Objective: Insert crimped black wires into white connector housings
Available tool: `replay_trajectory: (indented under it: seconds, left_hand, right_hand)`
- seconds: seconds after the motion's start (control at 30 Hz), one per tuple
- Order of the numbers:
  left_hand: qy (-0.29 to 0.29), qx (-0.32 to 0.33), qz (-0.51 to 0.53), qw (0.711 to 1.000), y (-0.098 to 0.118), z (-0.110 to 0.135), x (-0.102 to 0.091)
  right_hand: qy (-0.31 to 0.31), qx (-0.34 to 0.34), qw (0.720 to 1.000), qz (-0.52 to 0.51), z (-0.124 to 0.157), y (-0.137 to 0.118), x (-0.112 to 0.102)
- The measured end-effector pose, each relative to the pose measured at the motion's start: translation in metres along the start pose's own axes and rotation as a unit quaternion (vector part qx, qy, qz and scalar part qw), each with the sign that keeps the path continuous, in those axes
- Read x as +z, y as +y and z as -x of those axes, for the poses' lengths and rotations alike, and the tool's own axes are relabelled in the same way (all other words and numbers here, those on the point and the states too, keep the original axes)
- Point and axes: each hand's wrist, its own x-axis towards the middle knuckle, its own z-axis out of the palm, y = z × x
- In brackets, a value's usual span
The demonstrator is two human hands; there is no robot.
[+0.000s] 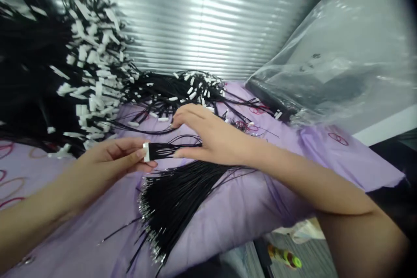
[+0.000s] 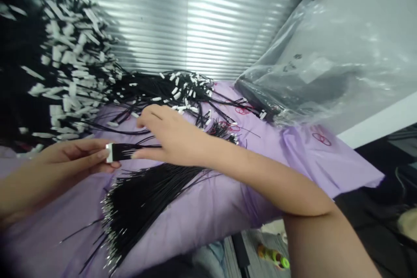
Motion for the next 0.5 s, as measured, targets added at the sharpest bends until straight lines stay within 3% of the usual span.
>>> replay_trajectory:
  seconds: [0.13, 0.23, 0.37, 0.5]
  left_hand:
    - [0.030, 0.154, -0.135, 0.978, 0.040, 0.009, 0.009]
    - [0.022, 0.206, -0.110, 0.972, 0.056, 0.004, 0.020]
    - [0.021, 0.213, -0.014, 0.977, 0.054, -0.015, 0.029]
    - [0.019, 0.237, 0.105, 0.966, 0.032, -0.033, 0.038]
  right_hand:
    - [-0.133, 0.041, 0.990, -0.023, 0.012, 0.015, -0.025]
    - [-0.175, 0.051, 0.982, -0.054, 0.013, 0.031, -0.029]
    - [-0.200, 0.041, 0.976, -0.080, 0.012, 0.051, -0.034]
    - [-0.180, 0.062, 0.972, -0.135, 0.012, 0.056, -0.028]
